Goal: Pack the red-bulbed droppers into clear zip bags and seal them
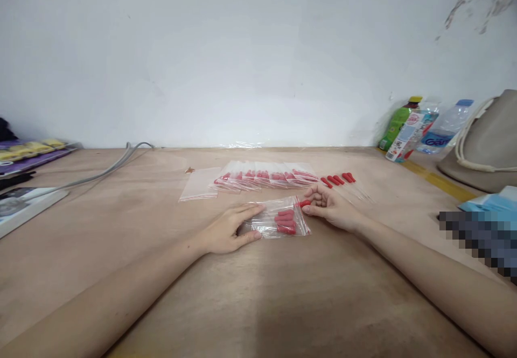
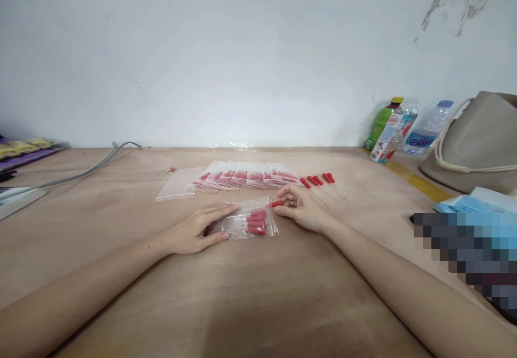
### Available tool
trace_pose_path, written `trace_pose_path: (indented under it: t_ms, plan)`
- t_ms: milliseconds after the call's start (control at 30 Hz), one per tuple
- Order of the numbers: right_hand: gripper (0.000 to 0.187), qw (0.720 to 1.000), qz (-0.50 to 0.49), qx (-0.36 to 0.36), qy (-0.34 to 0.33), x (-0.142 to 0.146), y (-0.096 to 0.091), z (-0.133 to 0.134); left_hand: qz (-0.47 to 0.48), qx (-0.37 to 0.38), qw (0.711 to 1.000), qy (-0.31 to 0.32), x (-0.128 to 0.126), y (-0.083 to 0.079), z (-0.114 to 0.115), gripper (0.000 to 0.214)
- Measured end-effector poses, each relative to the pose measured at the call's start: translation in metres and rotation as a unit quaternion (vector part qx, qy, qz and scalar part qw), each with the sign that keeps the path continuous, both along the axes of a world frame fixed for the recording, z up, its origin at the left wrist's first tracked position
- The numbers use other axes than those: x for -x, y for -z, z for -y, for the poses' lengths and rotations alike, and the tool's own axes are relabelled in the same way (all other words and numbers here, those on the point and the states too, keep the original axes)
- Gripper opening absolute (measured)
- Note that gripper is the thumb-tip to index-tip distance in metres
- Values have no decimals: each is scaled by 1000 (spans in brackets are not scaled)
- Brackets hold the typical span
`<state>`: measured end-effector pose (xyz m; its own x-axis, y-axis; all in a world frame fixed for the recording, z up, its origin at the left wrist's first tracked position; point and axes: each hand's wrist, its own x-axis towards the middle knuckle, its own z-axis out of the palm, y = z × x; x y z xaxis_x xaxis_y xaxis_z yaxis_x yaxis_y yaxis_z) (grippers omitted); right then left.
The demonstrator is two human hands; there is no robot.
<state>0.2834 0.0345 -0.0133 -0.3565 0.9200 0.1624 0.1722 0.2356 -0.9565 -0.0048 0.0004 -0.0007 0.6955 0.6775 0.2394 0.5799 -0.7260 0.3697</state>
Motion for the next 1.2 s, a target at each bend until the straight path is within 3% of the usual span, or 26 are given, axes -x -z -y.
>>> trace_pose_path:
  t_ms: [267, 467, 667, 833, 967, 1100, 1200]
  plan:
    - [24, 1000, -9, -28, 5, 23, 8, -1, 8, -1, 1000, 6, -1, -1, 0, 56]
    - [19, 990, 71, -88, 82, 25, 13, -8, 1, -3, 1000, 3, -1, -1, -1, 57]
    - [19, 987, 77, -61, 129, 33, 15, -5, -2, -6, 1000, 3, -2, 0, -1, 56]
    - [22, 997, 18, -35, 72, 35, 11, -1, 4, -4, 1000, 3, -1, 0, 0, 56]
    - [29, 978, 106, -79, 158, 30, 4, -3, 5, -6, 1000, 0, -2, 0, 0, 55]
    - [36, 980, 167, -58, 94, 30, 4, -3, 7, 1, 1000, 7, -2, -1, 0, 56]
    - [35, 989, 131, -28, 71, 32, 6, -1, 3, 6, 1000, 6, -2, -2, 1, 57]
